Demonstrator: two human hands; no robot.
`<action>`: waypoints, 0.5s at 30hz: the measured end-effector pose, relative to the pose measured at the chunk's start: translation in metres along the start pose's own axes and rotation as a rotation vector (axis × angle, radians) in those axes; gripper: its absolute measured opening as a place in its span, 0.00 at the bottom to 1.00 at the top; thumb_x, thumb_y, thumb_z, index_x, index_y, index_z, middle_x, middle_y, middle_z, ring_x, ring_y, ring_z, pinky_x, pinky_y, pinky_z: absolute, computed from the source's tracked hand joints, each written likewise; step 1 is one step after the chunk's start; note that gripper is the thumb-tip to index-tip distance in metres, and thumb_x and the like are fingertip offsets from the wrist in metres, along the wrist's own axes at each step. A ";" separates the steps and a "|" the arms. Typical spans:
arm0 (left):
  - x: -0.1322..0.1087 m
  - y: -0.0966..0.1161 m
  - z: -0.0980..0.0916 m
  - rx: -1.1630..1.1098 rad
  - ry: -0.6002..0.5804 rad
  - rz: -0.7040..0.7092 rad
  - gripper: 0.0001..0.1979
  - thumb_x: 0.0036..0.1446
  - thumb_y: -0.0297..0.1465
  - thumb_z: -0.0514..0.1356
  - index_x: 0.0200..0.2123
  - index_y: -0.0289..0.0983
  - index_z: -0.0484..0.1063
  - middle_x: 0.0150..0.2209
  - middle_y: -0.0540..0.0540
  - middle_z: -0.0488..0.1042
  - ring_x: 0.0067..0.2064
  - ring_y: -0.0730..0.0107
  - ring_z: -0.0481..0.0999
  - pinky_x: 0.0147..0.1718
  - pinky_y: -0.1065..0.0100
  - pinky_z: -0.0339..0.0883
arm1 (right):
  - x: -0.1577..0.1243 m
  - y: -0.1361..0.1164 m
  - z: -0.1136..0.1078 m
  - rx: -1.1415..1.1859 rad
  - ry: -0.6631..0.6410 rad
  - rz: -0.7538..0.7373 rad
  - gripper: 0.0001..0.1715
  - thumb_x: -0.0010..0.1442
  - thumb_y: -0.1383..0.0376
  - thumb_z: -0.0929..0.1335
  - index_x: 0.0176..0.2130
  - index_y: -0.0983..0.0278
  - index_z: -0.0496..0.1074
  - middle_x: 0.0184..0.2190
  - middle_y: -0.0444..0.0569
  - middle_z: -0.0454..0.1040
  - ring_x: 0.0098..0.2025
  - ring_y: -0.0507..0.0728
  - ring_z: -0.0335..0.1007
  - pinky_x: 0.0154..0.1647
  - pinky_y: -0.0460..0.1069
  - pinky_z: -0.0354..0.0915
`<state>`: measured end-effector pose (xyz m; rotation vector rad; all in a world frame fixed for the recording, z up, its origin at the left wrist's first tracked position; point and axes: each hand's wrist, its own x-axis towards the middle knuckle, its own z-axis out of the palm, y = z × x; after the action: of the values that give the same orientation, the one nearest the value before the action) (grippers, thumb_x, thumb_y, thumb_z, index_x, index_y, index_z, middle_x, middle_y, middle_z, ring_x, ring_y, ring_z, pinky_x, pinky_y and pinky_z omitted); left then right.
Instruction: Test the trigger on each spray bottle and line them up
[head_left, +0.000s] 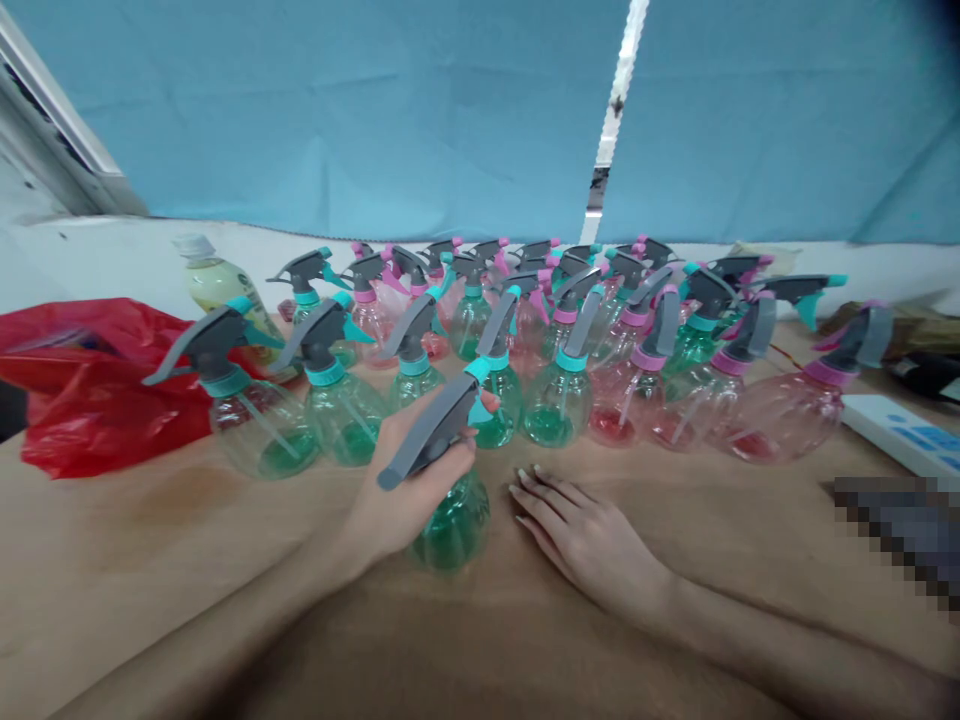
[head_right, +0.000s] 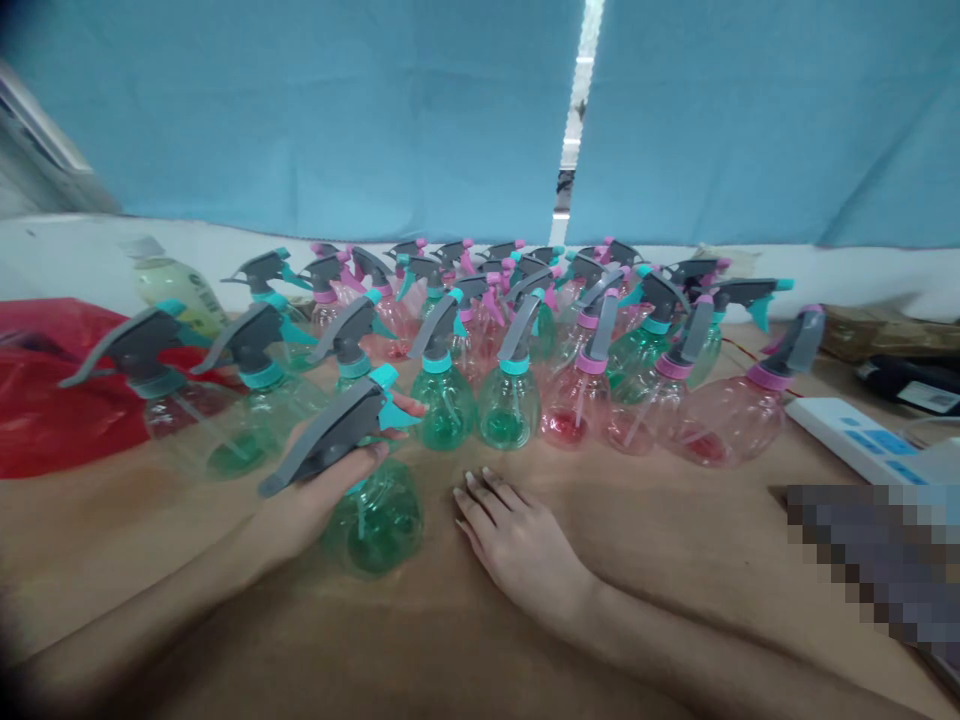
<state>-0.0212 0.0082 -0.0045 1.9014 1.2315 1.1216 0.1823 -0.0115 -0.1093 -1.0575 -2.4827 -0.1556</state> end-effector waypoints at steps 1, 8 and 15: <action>0.000 0.000 0.000 -0.005 -0.003 -0.001 0.18 0.54 0.32 0.55 0.48 0.50 0.70 0.30 0.52 0.73 0.29 0.64 0.71 0.29 0.64 0.65 | -0.001 -0.004 0.000 0.002 0.007 -0.008 0.20 0.65 0.69 0.60 0.54 0.67 0.69 0.53 0.56 0.71 0.56 0.64 0.66 0.54 0.60 0.67; 0.002 0.002 0.002 -0.007 -0.003 0.008 0.17 0.55 0.31 0.55 0.47 0.50 0.70 0.29 0.53 0.71 0.27 0.67 0.68 0.28 0.66 0.63 | -0.003 -0.026 0.002 0.001 0.056 -0.092 0.19 0.65 0.67 0.60 0.53 0.70 0.69 0.51 0.58 0.72 0.54 0.64 0.68 0.53 0.59 0.68; 0.001 0.006 0.001 0.035 0.011 0.023 0.16 0.54 0.31 0.55 0.46 0.49 0.71 0.29 0.53 0.71 0.26 0.68 0.68 0.28 0.66 0.64 | 0.000 -0.018 -0.007 0.129 -0.003 -0.055 0.21 0.65 0.64 0.61 0.53 0.72 0.69 0.54 0.57 0.70 0.58 0.62 0.63 0.58 0.57 0.63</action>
<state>-0.0176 0.0066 0.0005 1.9428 1.2460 1.1306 0.1719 -0.0261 -0.1018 -0.9376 -2.4888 -0.0095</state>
